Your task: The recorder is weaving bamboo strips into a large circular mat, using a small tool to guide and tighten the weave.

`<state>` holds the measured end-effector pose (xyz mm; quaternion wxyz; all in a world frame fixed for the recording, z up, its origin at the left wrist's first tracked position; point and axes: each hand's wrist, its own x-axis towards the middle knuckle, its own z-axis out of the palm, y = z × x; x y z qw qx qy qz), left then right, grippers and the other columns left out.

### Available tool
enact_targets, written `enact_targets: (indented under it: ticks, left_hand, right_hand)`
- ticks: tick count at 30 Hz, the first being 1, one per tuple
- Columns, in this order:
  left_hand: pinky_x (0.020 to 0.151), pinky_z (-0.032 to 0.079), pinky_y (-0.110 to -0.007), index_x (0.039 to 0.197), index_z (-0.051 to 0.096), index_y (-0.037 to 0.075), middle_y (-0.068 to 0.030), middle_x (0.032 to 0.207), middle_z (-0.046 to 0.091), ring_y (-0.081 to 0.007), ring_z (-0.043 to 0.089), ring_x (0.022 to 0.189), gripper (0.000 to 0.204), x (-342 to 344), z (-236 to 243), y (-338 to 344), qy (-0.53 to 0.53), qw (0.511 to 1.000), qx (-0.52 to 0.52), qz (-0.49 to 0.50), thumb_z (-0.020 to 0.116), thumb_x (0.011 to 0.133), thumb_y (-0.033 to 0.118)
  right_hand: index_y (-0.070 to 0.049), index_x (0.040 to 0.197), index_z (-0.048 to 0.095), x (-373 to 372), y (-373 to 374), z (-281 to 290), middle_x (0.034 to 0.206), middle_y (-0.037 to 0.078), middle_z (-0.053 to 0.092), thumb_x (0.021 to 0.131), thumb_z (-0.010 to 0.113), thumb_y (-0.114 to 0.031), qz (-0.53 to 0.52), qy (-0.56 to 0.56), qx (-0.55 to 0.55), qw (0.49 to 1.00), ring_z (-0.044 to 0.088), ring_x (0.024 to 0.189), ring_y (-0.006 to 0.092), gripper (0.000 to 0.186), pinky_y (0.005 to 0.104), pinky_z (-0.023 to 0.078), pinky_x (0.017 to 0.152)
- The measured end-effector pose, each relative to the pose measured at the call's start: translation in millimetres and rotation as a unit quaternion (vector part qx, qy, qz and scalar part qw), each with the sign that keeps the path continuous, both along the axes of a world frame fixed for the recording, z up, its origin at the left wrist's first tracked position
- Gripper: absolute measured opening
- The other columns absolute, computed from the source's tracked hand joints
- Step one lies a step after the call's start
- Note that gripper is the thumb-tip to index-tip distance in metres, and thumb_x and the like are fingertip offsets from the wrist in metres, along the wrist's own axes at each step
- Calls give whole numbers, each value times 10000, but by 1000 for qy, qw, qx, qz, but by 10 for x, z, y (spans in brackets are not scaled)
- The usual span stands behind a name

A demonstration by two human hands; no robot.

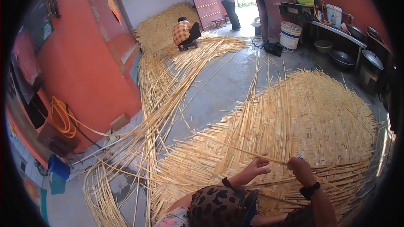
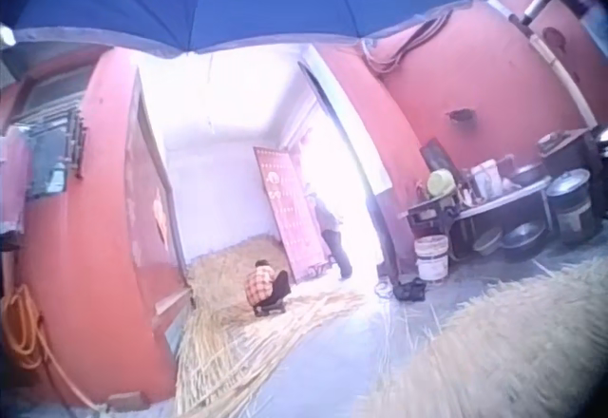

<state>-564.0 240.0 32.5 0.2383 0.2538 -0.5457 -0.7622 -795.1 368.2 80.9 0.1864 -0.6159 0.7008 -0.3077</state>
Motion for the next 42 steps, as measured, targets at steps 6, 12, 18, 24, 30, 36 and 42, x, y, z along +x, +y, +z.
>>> enact_targets:
  ticks: [6,12,18,24,30,36,42]
  left_hand:
    - [1008,505,-319,1327,489,16,-107,1250,607,-193,595,1186,332,-246,-15,-294,118,993,-9,5,547,1026,145]
    - [851,530,-272,1198,648,24,-70,1046,680,-145,646,937,270,175,-183,-619,-5,944,-260,204,624,991,196]
    - [724,587,-273,1240,556,85,-55,997,653,-154,669,877,250,856,-374,-1292,113,953,120,256,592,994,105]
    - [665,504,-218,1312,523,46,-91,1050,689,-114,643,881,361,799,102,-2327,69,955,-87,274,624,989,173]
    - [766,562,-309,1278,656,124,-75,1049,701,-170,669,914,332,-222,-526,-2316,-296,928,-197,-109,652,956,207]
    - [699,533,-270,1107,697,39,-49,897,687,-137,650,817,247,-700,-1654,-2058,-491,824,-269,-85,590,885,23]
    - [600,491,-267,973,628,-15,-58,849,631,-117,603,747,175,-522,-1324,-1822,-340,934,98,-53,656,815,54]
  right_hand:
    - [-61,901,641,-5,-123,-5,734,123,666,880,639,-162,-98,-79,69,990,658,684,272,103,407,500,639]
    - [-73,815,689,-387,122,-597,699,126,657,884,688,-336,-72,68,131,986,649,716,312,272,436,495,656]
    - [-146,786,656,-212,-520,489,697,38,568,785,704,-126,35,281,-175,943,569,661,256,52,386,439,628]
    - [-107,1079,605,42,-504,9,812,97,643,931,569,-143,177,193,233,937,655,782,295,157,412,495,663]
    - [-50,1155,610,-933,-560,-1136,885,72,679,1040,475,-178,-367,-336,-125,858,650,671,100,219,249,548,585]
    - [-42,1047,652,-289,-1203,-1766,843,100,673,996,525,-220,-207,-310,52,927,665,729,195,224,341,538,659]
    - [-31,957,640,-193,-1743,-2153,910,238,664,968,473,-282,-189,-135,155,960,620,860,418,302,496,481,750]
